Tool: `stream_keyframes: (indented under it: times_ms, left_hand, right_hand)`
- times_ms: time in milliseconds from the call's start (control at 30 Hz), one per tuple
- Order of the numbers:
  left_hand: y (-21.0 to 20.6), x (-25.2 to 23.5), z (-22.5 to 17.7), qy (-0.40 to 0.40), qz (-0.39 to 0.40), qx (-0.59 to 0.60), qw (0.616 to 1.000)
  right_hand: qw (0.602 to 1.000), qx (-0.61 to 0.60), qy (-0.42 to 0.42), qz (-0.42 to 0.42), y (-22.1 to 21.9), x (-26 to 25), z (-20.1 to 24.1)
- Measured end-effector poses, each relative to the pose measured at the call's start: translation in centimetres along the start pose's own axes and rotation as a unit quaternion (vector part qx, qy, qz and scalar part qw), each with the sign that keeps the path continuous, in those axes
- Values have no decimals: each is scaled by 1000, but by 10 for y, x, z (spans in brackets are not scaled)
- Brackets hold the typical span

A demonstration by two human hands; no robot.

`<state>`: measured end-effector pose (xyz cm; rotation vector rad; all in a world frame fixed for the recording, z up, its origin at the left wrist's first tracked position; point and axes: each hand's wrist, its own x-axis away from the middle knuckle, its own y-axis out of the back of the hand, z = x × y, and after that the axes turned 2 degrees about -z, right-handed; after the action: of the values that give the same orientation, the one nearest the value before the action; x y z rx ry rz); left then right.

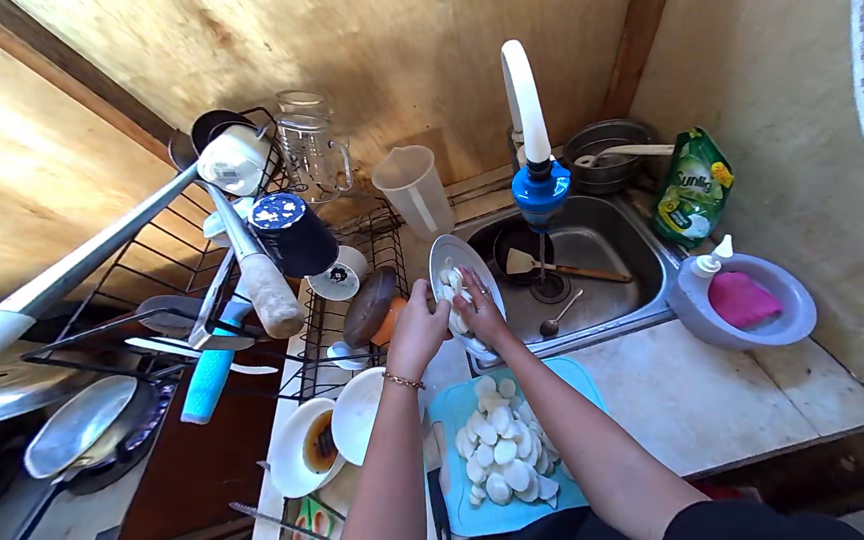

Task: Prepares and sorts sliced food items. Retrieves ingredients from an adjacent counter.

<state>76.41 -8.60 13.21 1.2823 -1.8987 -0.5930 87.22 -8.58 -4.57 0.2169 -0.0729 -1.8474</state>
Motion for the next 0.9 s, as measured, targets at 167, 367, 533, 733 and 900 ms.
stream_keyframes:
  times_ms: [167,367,533,733,900]
  left_hand:
    - [-3,-4,11,4,-4,42,999]
    - [-55,10,76,83,-23,398,913]
    - [-104,28,107,97,-18,536,839]
    - [-103,56,113,90,-34,558,824]
    - [-82,91,114,97,-29,534,840]
  right_hand:
    - [998,46,-16,27,8,-1,3]
    - [927,293,-31,231,68,-11,46]
    - [913,346,-11,218,125,5,88]
    - [900,426,-72,-56,232,-53,88]
    - [854,478,-175,-105,192,-152,115]
